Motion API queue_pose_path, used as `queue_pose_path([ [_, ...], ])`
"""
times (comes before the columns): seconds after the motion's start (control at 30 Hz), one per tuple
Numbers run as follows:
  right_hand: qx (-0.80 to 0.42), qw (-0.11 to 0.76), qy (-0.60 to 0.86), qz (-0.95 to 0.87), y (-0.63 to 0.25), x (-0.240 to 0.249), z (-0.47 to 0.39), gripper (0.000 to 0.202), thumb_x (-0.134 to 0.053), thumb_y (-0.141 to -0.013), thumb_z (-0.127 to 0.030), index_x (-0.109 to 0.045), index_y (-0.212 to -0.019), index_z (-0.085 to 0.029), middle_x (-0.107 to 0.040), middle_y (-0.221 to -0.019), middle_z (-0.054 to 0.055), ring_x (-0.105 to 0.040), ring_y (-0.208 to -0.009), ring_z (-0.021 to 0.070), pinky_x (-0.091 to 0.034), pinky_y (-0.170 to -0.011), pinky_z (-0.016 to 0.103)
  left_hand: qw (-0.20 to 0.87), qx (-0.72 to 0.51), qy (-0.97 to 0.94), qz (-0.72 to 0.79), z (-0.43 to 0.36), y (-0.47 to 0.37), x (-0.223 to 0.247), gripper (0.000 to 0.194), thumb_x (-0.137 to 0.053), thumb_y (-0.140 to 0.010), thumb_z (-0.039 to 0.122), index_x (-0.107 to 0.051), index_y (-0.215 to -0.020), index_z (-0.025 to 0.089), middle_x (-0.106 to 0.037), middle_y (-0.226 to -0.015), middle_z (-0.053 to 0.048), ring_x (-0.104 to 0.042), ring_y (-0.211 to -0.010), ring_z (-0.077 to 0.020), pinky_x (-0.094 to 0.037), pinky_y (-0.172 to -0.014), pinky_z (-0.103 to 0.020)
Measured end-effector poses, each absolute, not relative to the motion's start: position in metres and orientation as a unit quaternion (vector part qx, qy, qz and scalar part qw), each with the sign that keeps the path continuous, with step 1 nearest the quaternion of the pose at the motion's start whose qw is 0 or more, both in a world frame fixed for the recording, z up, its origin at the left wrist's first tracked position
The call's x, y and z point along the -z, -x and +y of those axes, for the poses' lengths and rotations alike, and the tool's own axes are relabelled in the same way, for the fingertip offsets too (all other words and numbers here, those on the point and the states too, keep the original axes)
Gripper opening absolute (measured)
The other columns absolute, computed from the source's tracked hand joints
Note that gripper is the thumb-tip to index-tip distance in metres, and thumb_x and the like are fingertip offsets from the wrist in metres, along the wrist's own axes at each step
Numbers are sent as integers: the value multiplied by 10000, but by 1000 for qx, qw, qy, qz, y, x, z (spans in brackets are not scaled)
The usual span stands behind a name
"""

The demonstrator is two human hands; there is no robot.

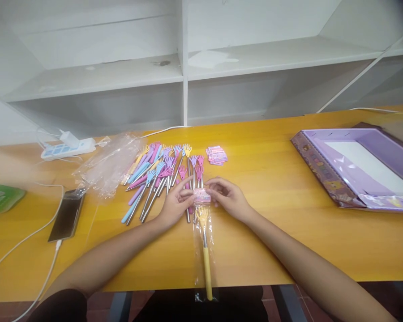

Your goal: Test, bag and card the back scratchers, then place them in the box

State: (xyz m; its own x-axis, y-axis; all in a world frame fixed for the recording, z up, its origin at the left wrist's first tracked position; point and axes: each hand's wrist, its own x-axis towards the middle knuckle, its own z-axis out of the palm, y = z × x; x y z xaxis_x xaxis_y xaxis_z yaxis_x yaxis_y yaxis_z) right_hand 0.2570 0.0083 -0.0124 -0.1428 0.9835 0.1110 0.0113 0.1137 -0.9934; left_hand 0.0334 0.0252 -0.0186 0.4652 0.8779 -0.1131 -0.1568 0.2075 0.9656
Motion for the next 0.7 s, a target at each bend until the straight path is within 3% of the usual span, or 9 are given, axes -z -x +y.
queue_pose_path([
  [0.2, -470, 484, 427, -601, -255, 9, 6, 235, -713, -980, -482, -818, -1029, -278, -632, -1031, 65, -617, -655, 137, -581, -554, 314, 661, -391, -514, 382, 27, -32, 19, 499, -813, -893, 415, -666, -1314, 191, -805, -1064, -108, -740, -768, -180, -574, -675, -273],
  [0.5, -455, 452, 395, -657, -258, 10, 3, 223, -657, -1028, -444, -815, -1053, -289, -643, -1026, 66, -632, -711, 155, -592, -635, 332, 636, -420, -529, 373, 27, -32, 21, 377, -797, -909, 398, -732, -1210, 179, -794, -1165, -130, -763, -1035, -242, -595, -888, -330],
  [0.7, -378, 430, 360, -736, -259, 6, 2, 199, -607, -1066, -350, -788, -1087, -272, -637, -1025, 77, -653, -913, 203, -584, -793, 357, 598, -440, -559, 370, 26, -32, 20, 339, -807, -900, 404, -747, -1153, 187, -793, -1151, -118, -757, -1074, -241, -593, -958, -356],
])
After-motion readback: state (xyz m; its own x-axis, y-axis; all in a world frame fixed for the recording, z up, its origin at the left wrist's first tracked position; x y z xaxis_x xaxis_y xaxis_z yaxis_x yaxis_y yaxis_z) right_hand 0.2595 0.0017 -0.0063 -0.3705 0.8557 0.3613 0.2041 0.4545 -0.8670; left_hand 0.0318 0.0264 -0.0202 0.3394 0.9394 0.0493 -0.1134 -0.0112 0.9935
